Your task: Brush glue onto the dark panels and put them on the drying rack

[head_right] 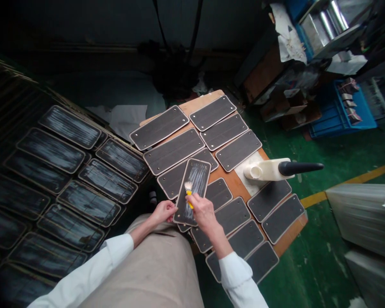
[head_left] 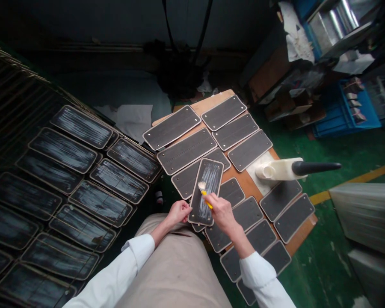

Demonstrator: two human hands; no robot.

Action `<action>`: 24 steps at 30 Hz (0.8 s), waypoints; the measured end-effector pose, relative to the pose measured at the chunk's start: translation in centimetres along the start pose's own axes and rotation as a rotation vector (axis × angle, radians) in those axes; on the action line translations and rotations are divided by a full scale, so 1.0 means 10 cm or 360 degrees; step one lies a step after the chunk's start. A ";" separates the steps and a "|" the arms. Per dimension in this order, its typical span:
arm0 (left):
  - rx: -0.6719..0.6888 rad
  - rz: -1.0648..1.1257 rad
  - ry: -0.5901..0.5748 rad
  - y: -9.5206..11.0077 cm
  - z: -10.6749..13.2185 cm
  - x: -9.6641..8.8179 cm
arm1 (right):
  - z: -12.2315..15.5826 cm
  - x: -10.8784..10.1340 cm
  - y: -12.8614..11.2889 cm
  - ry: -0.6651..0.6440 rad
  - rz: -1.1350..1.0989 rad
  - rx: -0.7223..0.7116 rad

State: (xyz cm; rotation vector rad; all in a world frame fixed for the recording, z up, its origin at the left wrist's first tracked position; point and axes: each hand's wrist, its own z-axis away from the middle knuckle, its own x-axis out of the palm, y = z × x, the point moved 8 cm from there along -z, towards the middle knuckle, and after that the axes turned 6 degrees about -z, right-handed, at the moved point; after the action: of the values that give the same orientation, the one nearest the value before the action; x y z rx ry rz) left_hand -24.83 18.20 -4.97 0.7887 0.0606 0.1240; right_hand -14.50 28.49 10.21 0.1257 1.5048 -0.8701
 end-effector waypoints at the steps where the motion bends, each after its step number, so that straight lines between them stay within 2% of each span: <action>1: 0.0001 0.0007 -0.0006 0.00 0.00 0.00 | 0.11 0.04 -0.07 -0.0089 -0.0034 -0.0015; 4: 0.0009 0.0019 -0.0025 0.00 0.00 0.01 | 0.31 0.03 -0.21 -0.0264 -0.0244 -0.0025; 6: 0.0014 0.0018 -0.0036 -0.01 -0.01 0.01 | 0.25 -0.09 -0.19 -0.0230 -0.0427 -0.0001; 8: 0.0016 0.0012 -0.0040 -0.01 -0.01 0.01 | 0.06 -0.29 -0.07 -0.0043 -0.0536 0.0037; 10: 0.0015 0.0004 -0.0034 -0.02 -0.01 0.01 | -0.20 -0.49 0.12 0.0215 -0.0500 0.0072; 13: 0.0012 0.0000 -0.0017 -0.04 -0.02 0.00 | -0.51 -0.59 0.32 0.0426 -0.0278 0.0076; 15: 0.0011 0.0007 -0.0013 -0.04 -0.02 0.00 | -0.57 -0.48 0.33 0.0373 -0.0108 0.0046; 17: 0.0013 0.0020 -0.0021 -0.05 -0.03 0.00 | -0.48 -0.30 0.25 0.0220 0.0025 0.0002; 21: 0.0021 0.0055 -0.0044 -0.04 -0.02 0.00 | 0.01 0.07 -0.10 -0.0138 0.0063 -0.0126; 24: 0.0016 0.0067 -0.0050 -0.02 -0.01 -0.01 | 0.36 0.21 -0.32 -0.0337 -0.0067 -0.0169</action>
State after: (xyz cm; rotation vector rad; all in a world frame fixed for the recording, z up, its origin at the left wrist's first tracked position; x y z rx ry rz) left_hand -24.88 18.08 -5.20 0.8022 0.0153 0.1511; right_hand -13.74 23.28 10.19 -0.0747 1.3552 -0.8087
